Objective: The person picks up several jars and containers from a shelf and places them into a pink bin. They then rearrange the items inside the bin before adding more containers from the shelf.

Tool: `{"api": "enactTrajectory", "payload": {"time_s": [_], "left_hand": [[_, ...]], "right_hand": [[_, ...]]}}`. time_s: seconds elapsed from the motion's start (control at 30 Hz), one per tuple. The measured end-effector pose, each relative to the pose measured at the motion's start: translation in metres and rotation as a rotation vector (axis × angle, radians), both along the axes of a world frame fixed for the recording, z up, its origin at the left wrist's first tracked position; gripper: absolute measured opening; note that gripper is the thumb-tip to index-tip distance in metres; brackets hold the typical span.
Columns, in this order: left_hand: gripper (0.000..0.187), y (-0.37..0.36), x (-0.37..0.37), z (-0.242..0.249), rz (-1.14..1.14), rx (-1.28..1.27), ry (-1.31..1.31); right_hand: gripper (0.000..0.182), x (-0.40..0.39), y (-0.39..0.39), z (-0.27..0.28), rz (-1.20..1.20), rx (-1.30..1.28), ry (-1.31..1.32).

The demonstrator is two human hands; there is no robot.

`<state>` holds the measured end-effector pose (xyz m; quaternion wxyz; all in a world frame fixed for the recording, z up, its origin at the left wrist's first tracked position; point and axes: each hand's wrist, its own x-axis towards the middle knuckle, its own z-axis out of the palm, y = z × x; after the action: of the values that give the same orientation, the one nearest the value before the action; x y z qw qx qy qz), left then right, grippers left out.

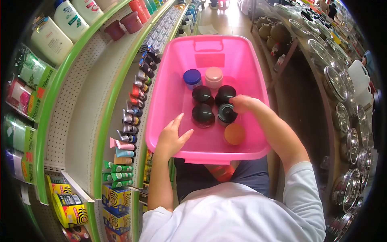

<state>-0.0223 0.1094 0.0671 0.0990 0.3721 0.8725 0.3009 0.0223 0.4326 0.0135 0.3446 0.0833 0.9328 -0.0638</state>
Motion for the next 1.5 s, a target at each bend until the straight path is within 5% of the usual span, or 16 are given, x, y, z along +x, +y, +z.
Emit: {"api": "enactTrajectory", "payload": {"time_s": [0.07,0.27,1.5], "left_hand": [[0.068,-0.001,0.000,-0.002,0.001,-0.005,-0.016],[0.067,0.000,0.000,-0.003,-0.005,0.012,0.002],[0.067,0.000,0.002,0.001,-0.002,0.009,-0.028]], "right_hand": [[0.041,0.001,-0.004,0.003,-0.117,-0.133,0.304],[0.033,0.002,-0.009,0.001,-0.018,-0.039,0.083],[0.046,0.007,-0.012,0.016,-0.129,-0.135,0.146]]}}
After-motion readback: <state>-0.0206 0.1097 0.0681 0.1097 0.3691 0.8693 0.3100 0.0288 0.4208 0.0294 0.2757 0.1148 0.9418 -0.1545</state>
